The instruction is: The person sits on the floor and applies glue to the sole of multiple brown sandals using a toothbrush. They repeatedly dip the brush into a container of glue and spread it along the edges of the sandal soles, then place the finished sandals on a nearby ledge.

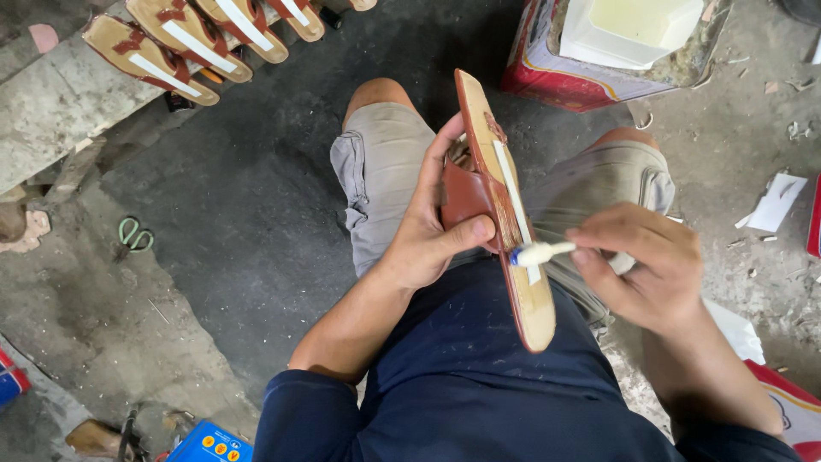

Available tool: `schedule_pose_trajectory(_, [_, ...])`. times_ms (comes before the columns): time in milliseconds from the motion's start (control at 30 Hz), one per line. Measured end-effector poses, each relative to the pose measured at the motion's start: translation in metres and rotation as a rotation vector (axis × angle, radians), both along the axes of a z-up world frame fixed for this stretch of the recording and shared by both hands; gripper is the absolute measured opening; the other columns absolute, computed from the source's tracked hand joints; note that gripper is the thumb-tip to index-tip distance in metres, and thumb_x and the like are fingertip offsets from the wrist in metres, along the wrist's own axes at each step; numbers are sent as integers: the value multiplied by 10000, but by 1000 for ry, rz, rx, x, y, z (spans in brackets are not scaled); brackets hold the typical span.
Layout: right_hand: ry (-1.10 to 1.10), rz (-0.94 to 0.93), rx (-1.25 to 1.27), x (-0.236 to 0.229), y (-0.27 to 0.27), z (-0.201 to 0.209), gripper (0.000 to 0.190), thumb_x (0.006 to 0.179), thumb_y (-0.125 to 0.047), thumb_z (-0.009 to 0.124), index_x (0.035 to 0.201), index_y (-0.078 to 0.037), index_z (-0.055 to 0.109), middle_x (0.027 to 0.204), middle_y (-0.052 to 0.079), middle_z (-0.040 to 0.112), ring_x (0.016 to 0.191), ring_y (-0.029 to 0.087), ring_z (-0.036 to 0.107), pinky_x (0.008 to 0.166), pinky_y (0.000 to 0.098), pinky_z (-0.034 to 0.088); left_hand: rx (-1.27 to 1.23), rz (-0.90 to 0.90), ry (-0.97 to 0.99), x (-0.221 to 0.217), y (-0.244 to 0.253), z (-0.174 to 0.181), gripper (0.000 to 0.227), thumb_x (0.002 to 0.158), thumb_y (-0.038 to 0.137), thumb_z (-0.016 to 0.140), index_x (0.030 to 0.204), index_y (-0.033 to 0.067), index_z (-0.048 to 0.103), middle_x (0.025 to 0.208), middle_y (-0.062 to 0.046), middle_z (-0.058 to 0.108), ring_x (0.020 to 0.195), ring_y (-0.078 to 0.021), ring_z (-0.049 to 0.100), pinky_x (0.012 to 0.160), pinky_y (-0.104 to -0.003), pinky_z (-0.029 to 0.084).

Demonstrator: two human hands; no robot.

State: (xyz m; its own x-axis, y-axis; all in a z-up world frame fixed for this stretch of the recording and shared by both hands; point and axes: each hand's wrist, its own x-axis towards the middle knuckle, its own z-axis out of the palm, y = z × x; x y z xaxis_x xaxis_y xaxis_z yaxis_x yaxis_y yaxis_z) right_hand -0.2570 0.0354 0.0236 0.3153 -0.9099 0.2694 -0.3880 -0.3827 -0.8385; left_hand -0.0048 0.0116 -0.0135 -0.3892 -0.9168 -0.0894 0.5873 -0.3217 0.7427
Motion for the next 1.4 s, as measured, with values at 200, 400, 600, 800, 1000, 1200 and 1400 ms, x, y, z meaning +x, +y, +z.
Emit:
schedule_pose_trajectory(200, [85, -49, 36, -3, -5, 5, 129, 896, 16, 731, 1024, 3, 722, 874, 94, 728, 608, 109, 622, 527, 224, 446, -169, -101, -82, -2, 9, 0, 1057, 921, 221, 860, 1678, 114, 130, 1617, -108, 375, 1481, -217, 375, 1316, -397, 316])
schedule_pose_trajectory(400, [158, -145, 7, -1, -11, 12, 115, 941, 21, 745, 1048, -9, 717, 895, 84, 716, 609, 102, 607, 533, 218, 452, -109, -167, -97, 1, 15, 4, 1058, 922, 193, 862, 1687, 72, 142, 1537, -137, 430, 1395, -226, 423, 1247, -383, 313])
schedule_pose_trajectory(600, [31, -67, -26, 2, -9, 3, 157, 930, 40, 737, 1070, -12, 690, 1016, 117, 725, 776, 147, 684, 677, 244, 529, -85, -39, -77, -5, 9, 11, 1052, 916, 215, 851, 1665, 126, 117, 1599, -114, 361, 1389, -232, 450, 1143, -406, 440])
schedule_pose_trajectory(800, [42, -34, 16, -3, 4, 0, 150, 904, 32, 725, 1044, -17, 706, 990, 112, 725, 787, 159, 711, 659, 234, 541, 21, 126, -40, -3, 5, 10, 1044, 912, 200, 830, 1663, 124, 109, 1562, -138, 375, 1341, -227, 520, 963, -389, 603])
schedule_pose_trajectory(1000, [195, -140, 32, -2, 18, 1, 137, 922, 25, 743, 1053, -6, 717, 978, 109, 743, 671, 126, 686, 577, 227, 508, -104, 217, -203, -6, 13, 4, 1012, 986, 115, 808, 1694, 133, 86, 1538, -139, 403, 1309, -185, 528, 1112, -358, 564])
schedule_pose_trajectory(1200, [224, -180, 3, 0, 19, 4, 123, 949, 9, 764, 1061, -18, 720, 990, 97, 746, 659, 112, 677, 563, 225, 507, -75, 229, -206, -5, 12, 8, 1020, 962, 56, 783, 1692, 121, 74, 1493, -144, 412, 1269, -192, 592, 1070, -370, 594])
schedule_pose_trajectory(1400, [250, -155, -96, 0, 18, 0, 137, 974, 2, 783, 1091, -31, 719, 968, 100, 740, 776, 170, 716, 666, 248, 535, -121, 234, -233, -5, 12, 12, 993, 981, 85, 796, 1693, 108, 104, 1592, -112, 330, 1288, -161, 550, 1084, -345, 574])
